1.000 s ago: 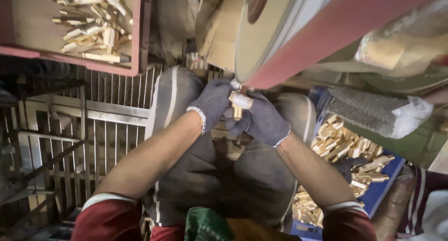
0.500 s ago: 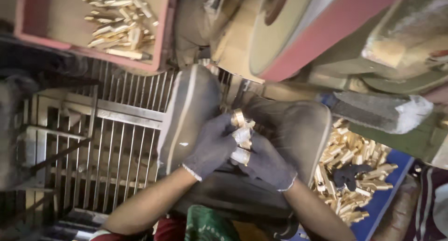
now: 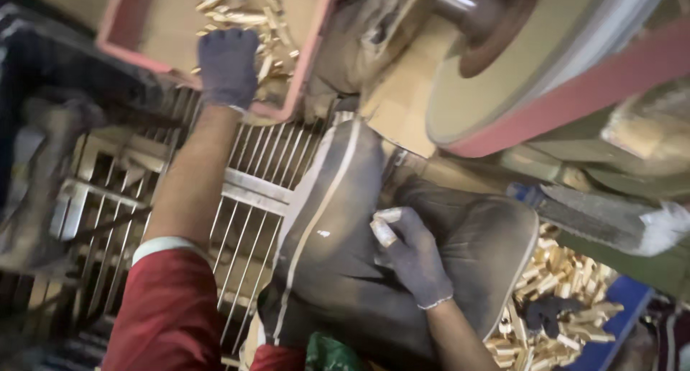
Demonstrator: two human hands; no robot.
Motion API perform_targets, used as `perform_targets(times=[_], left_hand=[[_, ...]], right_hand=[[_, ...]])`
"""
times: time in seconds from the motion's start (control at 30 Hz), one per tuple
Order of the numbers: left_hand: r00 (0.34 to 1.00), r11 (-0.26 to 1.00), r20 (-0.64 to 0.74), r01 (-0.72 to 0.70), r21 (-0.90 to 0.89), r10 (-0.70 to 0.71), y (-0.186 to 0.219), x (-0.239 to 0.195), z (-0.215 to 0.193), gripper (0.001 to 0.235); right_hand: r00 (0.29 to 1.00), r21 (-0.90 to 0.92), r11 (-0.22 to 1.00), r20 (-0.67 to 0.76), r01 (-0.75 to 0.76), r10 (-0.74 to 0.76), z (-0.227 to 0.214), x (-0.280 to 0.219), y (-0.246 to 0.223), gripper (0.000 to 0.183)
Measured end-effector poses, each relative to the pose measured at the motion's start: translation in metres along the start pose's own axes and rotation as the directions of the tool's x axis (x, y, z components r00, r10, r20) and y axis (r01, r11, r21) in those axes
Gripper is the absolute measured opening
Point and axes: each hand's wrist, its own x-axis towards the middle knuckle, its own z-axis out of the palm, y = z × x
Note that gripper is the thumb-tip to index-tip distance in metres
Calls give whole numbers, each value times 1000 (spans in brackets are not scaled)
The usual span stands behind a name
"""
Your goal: The person picks up metal parts from a bin and presses various sides against a moving abrasive belt. They turn and re-position each part to ensure all surfaces are finished before returning them to a container.
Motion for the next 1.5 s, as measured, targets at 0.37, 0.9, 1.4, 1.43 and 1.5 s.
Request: perform_targets(times=[0.37, 0.9, 1.4, 1.43, 1.5], left_hand=[[991, 719, 49, 124, -683, -125, 106, -36, -84, 25], [998, 703, 1, -38, -711, 55, 230, -90, -187, 33], [991, 694, -46, 54, -718, -124, 217, -100, -196, 37], [992, 687, -56, 36, -726, -112, 216, -100, -196, 38], [997, 712, -24, 37, -701, -76, 223, -103, -196, 36]], right_hand=[[774, -365, 788, -225, 496, -592, -80, -54, 12, 25], [547, -635, 748, -562, 196, -621, -229, 0, 180, 48], [589, -651, 759, -615, -3, -524, -237, -7, 236, 23], [584, -658, 752, -622, -31, -521, -237, -8, 239, 26], [576, -713, 683, -628, -157, -523, -240, -13, 252, 24]])
